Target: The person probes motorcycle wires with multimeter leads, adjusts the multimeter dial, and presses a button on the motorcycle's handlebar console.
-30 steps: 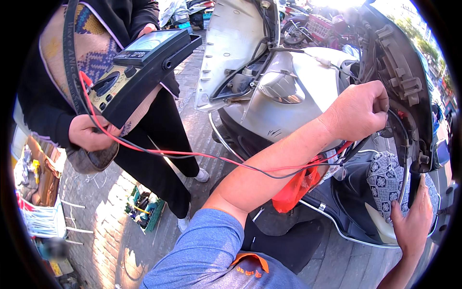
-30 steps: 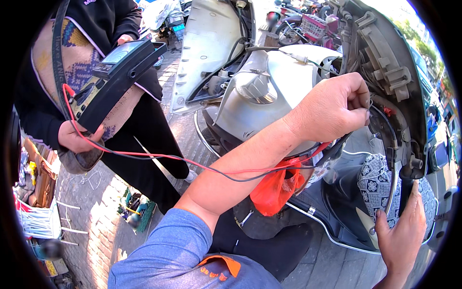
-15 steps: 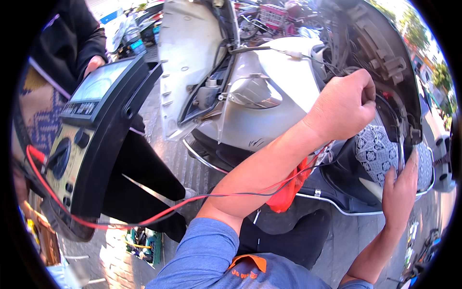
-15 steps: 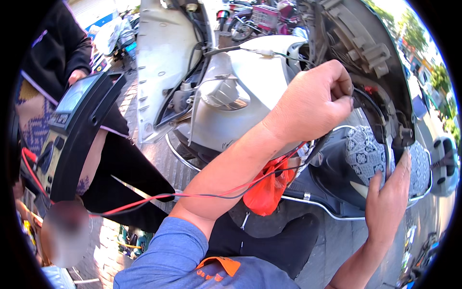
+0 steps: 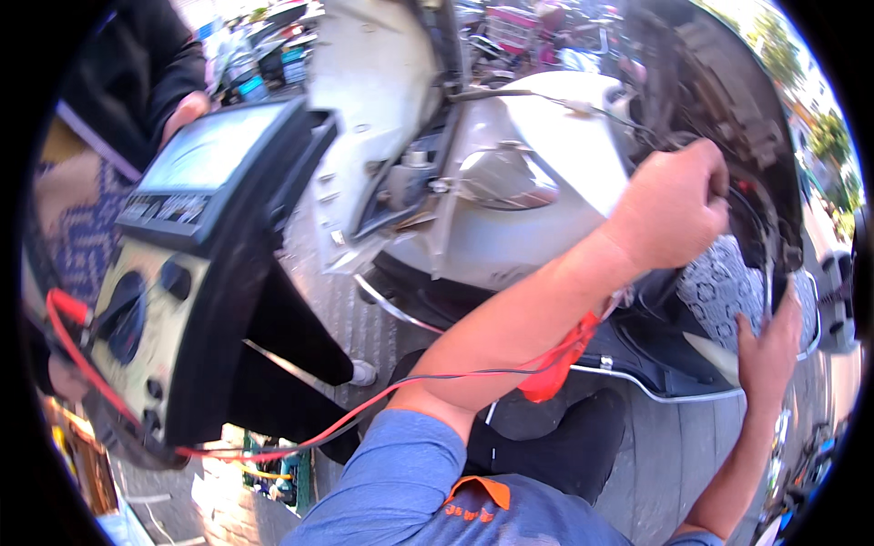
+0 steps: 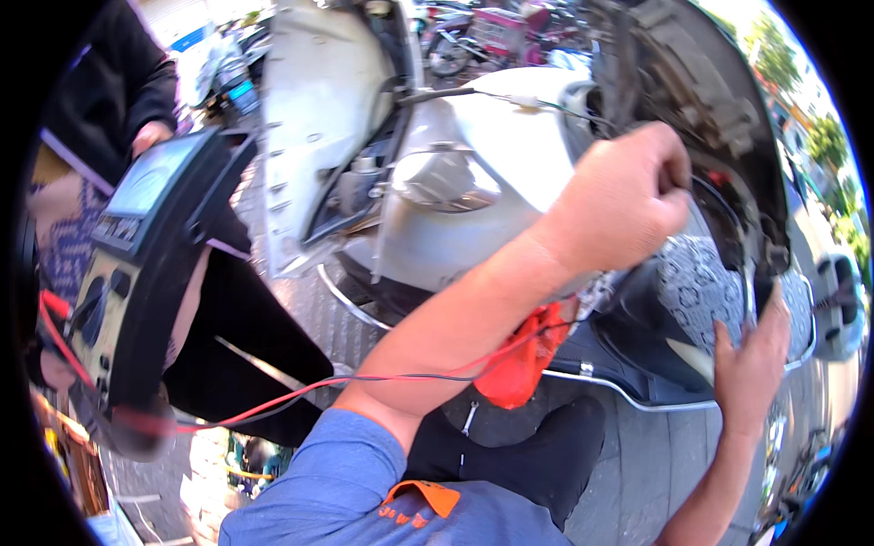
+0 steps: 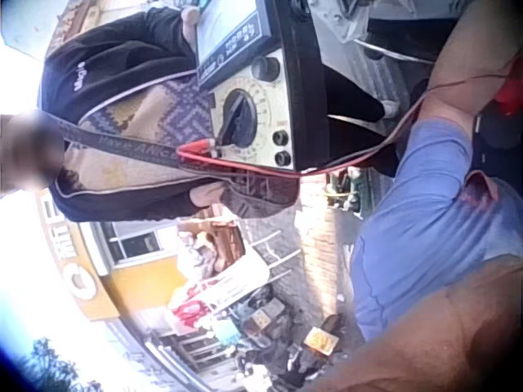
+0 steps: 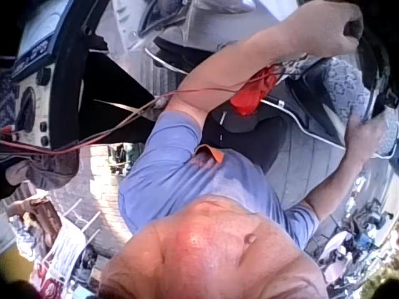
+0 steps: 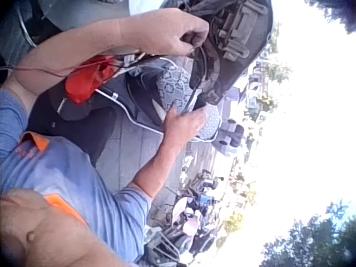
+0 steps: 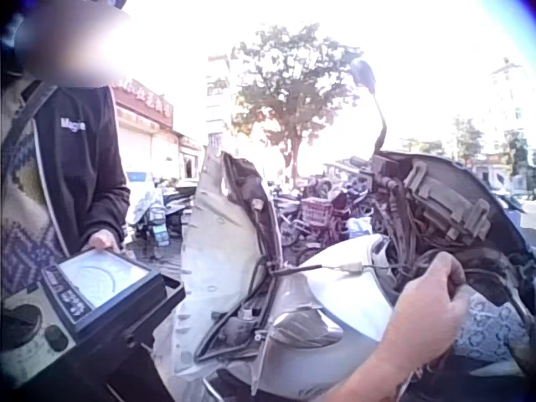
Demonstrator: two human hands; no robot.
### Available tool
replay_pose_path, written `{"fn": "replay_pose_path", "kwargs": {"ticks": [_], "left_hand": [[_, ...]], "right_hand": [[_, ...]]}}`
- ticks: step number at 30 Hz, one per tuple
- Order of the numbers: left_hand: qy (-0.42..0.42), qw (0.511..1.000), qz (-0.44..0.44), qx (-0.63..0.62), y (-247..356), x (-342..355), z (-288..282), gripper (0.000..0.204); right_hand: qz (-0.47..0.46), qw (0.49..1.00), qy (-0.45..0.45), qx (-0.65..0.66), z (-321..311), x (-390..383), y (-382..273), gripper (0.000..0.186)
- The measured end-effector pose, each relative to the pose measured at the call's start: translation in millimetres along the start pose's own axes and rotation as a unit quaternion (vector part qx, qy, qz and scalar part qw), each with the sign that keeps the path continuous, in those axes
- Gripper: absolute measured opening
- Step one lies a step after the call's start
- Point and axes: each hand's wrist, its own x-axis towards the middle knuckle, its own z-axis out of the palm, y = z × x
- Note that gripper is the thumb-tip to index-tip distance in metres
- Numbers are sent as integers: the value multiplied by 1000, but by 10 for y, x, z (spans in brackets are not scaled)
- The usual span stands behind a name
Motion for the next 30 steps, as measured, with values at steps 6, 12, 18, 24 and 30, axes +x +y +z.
{"fn": "replay_pose_path", "kwargs": {"ticks": [6,12,18,24,30], "left_hand": [[0,1000,23,-11,14,-9,73,12],[-8,1000,15,-5,32,-15,11,17],[-29,1000,-4,-10,81,-2,11,18],[-36,999,-27,-20,89,22,30,19],[-32,998,-39,-23,110,1,15,18]], "right_hand": [[-65,994,82,36,278,317,622,52],[-104,983,145,51,390,406,528,40],[20,997,19,67,361,381,553,50],[-33,990,132,32,730,309,877,57],[-17,992,115,56,800,311,903,68]]}}
